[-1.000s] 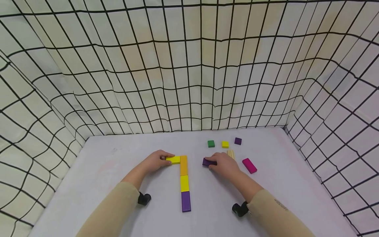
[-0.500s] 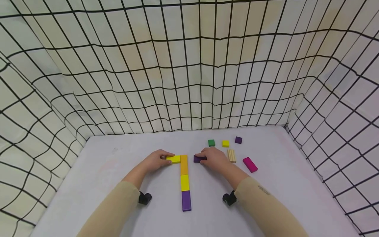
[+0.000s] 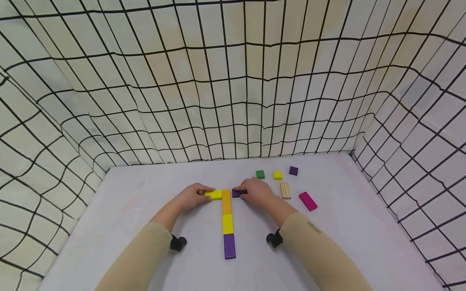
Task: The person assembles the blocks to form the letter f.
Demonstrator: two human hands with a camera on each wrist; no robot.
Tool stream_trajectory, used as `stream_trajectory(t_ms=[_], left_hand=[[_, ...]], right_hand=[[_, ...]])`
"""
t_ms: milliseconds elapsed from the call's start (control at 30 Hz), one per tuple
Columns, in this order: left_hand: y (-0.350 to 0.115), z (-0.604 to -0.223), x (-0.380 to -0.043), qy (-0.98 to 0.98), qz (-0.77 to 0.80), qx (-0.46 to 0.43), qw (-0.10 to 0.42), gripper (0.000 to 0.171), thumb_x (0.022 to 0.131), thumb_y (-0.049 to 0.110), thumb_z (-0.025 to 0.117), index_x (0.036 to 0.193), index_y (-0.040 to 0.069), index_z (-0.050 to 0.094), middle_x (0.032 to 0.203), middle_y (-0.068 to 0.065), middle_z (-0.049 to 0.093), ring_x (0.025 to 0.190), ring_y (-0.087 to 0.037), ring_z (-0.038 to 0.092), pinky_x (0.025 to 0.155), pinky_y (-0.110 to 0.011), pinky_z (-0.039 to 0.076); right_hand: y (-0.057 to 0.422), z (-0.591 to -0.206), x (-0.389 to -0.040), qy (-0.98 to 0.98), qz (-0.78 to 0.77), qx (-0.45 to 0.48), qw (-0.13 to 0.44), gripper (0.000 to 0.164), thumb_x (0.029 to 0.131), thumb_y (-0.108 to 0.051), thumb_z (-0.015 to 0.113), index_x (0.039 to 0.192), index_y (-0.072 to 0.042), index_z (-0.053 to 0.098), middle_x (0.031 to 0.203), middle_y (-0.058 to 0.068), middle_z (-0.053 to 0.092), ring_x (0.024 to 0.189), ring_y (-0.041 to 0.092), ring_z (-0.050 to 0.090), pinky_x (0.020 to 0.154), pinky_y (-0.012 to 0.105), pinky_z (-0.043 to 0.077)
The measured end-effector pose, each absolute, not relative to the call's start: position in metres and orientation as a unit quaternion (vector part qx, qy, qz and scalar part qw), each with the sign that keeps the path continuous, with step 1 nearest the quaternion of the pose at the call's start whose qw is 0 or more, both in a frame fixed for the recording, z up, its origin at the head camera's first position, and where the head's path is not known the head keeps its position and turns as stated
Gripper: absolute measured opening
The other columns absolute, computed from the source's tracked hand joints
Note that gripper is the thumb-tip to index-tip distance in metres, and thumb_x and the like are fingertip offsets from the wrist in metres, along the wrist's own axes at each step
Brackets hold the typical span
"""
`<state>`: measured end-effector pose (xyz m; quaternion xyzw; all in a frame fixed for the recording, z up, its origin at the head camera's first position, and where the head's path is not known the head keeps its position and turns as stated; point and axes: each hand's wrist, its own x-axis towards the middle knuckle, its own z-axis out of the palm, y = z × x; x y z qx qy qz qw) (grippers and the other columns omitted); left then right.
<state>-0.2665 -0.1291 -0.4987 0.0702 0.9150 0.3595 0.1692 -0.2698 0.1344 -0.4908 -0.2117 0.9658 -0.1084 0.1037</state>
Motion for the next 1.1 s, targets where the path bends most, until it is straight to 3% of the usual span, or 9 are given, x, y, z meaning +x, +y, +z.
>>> stream_trajectory(t_ms=[500, 1100], left_hand=[[-0.128, -0.499, -0.268, 0.914, 0.361, 0.073, 0.169, 0.031, 0.092, 0.026, 0.072, 0.123, 0.027, 0.072, 0.118, -0.002, 0.060, 0.102, -0.023, 0.051, 0.096, -0.043, 0.045], [-0.131, -0.503, -0.270, 0.913, 0.364, 0.065, 0.170, 0.032, 0.091, 0.027, 0.073, 0.123, 0.028, 0.072, 0.118, -0.002, 0.060, 0.102, -0.024, 0.051, 0.094, -0.042, 0.045]], right_hand=[[0.142, -0.493, -0.269, 0.964, -0.173, -0.173, 0.107, 0.043, 0.091, -0.033, 0.073, 0.133, -0.030, 0.065, 0.131, 0.001, 0.059, 0.121, 0.022, 0.054, 0.104, 0.042, 0.044], [0.151, -0.501, -0.268, 0.956, -0.227, -0.150, 0.106, 0.035, 0.092, -0.028, 0.072, 0.127, -0.025, 0.070, 0.120, -0.001, 0.063, 0.113, 0.020, 0.057, 0.101, 0.041, 0.046]])
